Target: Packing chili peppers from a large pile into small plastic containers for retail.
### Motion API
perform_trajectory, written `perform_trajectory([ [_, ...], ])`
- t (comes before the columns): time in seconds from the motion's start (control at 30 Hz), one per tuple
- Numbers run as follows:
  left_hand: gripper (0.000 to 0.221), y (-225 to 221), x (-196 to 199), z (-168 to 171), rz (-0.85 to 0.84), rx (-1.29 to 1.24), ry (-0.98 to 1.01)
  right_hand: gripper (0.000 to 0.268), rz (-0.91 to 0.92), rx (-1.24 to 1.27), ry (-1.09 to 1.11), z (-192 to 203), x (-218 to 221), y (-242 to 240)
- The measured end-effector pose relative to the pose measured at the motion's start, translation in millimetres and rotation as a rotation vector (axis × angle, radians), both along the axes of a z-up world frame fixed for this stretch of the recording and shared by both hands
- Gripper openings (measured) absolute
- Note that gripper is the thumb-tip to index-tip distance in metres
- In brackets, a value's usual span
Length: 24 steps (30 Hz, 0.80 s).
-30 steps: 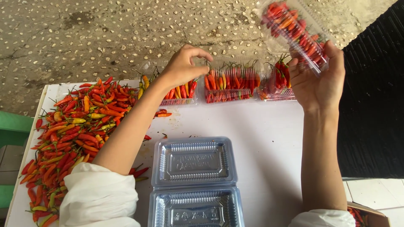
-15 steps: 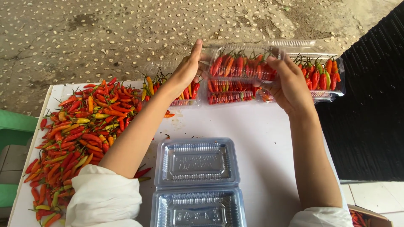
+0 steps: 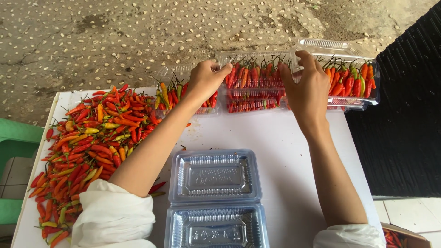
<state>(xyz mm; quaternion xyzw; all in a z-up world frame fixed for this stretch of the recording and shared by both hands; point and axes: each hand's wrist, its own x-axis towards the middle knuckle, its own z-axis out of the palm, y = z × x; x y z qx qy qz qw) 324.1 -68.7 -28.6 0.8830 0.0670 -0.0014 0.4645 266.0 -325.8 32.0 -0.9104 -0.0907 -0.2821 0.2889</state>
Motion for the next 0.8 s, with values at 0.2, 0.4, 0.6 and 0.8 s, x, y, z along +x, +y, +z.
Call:
perform_trajectory([
  [0.2,0.055,-8,-44,59,-0.052,-0.147,-0.071,0.028,0.020,-0.049,-0.110,-6,-2,-10],
  [0.4,0.069,-5,-47,66,-0.111,-0.084,-0.095,0.025,0.091,0.015,-0.044,-12,-2,-20],
  [0.6,0.065,-1,-58,79,-0.118,0.039,-0.087,0.024,0.134,-0.025,-0.026,-10,-5,-26],
  [0.8,0.063,1,-78,91,-0.089,0.052,-0.076,0.022,0.168,-0.006,-0.076,4,-14,-24],
])
